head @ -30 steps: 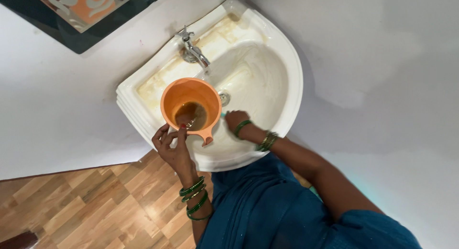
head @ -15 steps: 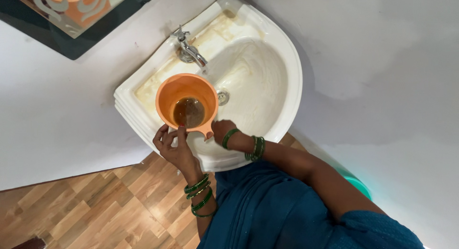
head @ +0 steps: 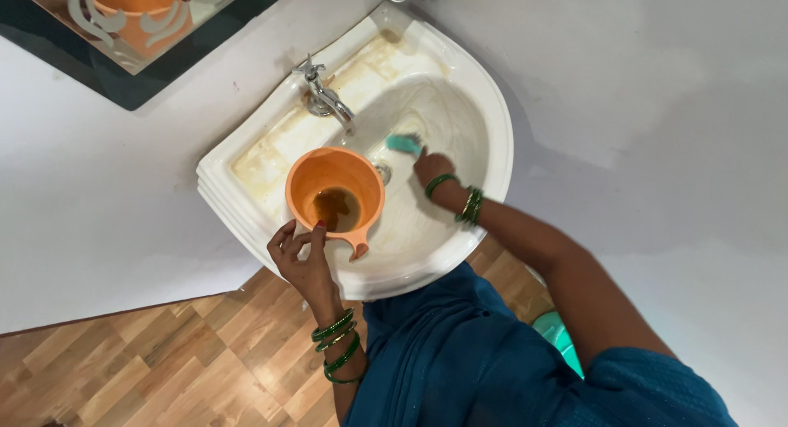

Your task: The person scrubs the interior of a white bathroom sink using a teal brush and a liquid cleaning solution. They repeatedly dip the brush into an orange cup containing the solution and scrub various areas of the basin, including the drain and the faucet base.

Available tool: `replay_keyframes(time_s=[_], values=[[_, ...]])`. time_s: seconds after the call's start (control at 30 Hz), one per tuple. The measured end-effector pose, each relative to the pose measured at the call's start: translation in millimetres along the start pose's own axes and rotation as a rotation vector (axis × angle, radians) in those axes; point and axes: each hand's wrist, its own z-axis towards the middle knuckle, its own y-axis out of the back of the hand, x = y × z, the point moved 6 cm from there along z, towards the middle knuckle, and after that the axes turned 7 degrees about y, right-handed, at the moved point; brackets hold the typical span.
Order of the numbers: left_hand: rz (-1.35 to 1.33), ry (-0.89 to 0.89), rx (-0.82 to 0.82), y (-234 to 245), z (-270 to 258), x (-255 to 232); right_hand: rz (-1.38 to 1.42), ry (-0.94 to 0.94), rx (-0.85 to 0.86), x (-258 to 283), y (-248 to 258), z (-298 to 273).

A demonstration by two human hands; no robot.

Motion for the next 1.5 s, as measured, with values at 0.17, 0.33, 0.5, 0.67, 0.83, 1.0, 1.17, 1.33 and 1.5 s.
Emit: replay_keyframes(time_s=[0.17,0.33,0.5,0.67,0.83,1.0,1.17,1.33,1.5], values=[[-0.002,-0.011,-0.01,-2,2,-1,0.351,0.164,0.0,97,14,-40],[-0.009,-0.012,0.008,-5,4,0,0.393,0.349,0.357,97,69,-97],[0.017,-0.006,0.042,-9,4,4,0.315,0.176,0.445,20,78,-85],[0.052,0.01,0.092,-12,1,6,0.208,-0.048,0.175,-35,52,-23],[0.086,0.042,0.074,-13,-5,-5,0.418,0.121,0.098,68,4,2],[0.049,-0.054,0.018,-8,-3,-6,0.497,0.306,0.199,130,24,-53],[-0.024,-0.026,0.006,1,0,8,0.302,0.278,0.395,58,66,-93],[0.041,-0.008,-0.06,11,0,9,-0.012,0.062,0.279,-36,68,-62],[0.0,0.011,-0.101,21,-4,0,0.052,-0.022,-0.027,-28,33,-7]])
